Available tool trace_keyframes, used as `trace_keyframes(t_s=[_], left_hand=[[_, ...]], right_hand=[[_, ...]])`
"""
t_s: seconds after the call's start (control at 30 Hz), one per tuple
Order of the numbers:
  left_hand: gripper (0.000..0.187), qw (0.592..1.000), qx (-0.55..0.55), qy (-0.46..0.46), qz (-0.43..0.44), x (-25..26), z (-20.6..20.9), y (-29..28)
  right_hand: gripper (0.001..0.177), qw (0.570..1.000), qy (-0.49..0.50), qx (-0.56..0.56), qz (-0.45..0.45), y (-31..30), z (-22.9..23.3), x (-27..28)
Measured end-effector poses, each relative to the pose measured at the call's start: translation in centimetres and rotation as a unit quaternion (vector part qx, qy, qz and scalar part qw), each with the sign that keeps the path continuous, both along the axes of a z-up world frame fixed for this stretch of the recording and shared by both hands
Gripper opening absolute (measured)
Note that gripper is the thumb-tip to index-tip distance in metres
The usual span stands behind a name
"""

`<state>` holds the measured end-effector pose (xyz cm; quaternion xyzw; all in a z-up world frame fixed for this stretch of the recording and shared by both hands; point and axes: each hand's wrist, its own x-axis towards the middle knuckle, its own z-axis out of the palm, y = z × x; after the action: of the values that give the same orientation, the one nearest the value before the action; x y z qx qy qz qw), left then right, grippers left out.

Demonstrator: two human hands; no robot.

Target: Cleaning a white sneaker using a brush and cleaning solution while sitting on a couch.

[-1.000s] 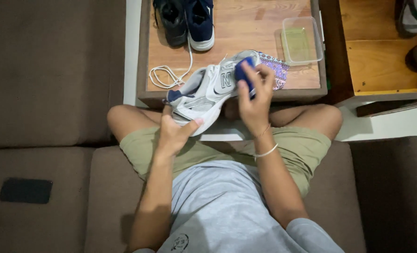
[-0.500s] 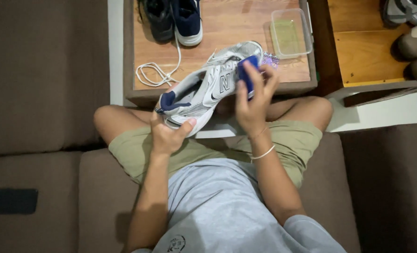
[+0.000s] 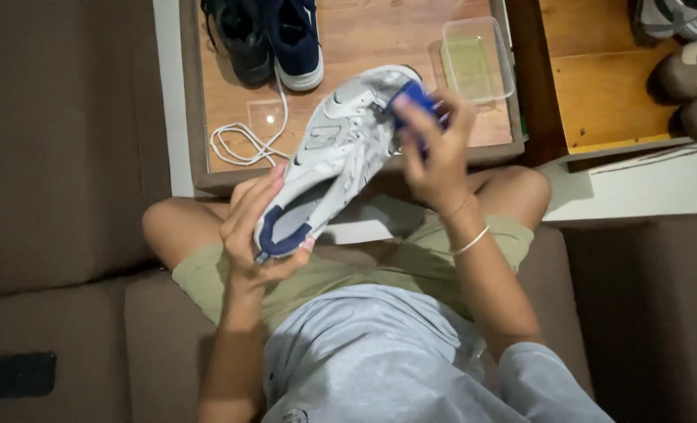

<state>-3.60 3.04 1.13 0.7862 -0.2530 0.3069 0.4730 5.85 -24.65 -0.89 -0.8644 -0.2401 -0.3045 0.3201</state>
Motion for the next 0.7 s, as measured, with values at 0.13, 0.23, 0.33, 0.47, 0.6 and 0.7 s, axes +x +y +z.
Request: trace_keyframes(t_s=[0.13,0.23,0.33,0.47,0.6,0.7], left_hand=[[0.067,0.999,0.047,0.022,-0.010,0.2,-0.4,0.0],[0.064,1.000,0.009,0.024,0.017,0.9,-1.2,-0.5],[0.064,0.997,-0.014,0.055,0.046,0.8,-2.9,-1.0],[0.072,0.990,-0.073,0.110,0.047,1.8,-4.9,-1.4],[0.074,0.989,-0.072,0.109,0.074,1.8,-5.7,-1.4],[0.070,0.994,-0.049,0.043,0.093,2.1,-5.5,-1.3]], right_hand=[[0.049,0.997,0.027,0.019,-0.077,-3.9,-1.1,6.2],[0.038,0.985,-0.031,0.026,-0.170,-7.6,-2.1,11.1],[0.045,0.970,0.091,0.018,-0.223,-12.0,-8.0,15.1],[0.040,0.960,0.101,-0.033,-0.257,-14.0,-13.3,18.9],[0.035,0.967,0.030,0.001,-0.252,-11.8,-10.7,17.5],[0.033,0.969,0.067,0.005,-0.239,-12.1,-12.3,17.7]])
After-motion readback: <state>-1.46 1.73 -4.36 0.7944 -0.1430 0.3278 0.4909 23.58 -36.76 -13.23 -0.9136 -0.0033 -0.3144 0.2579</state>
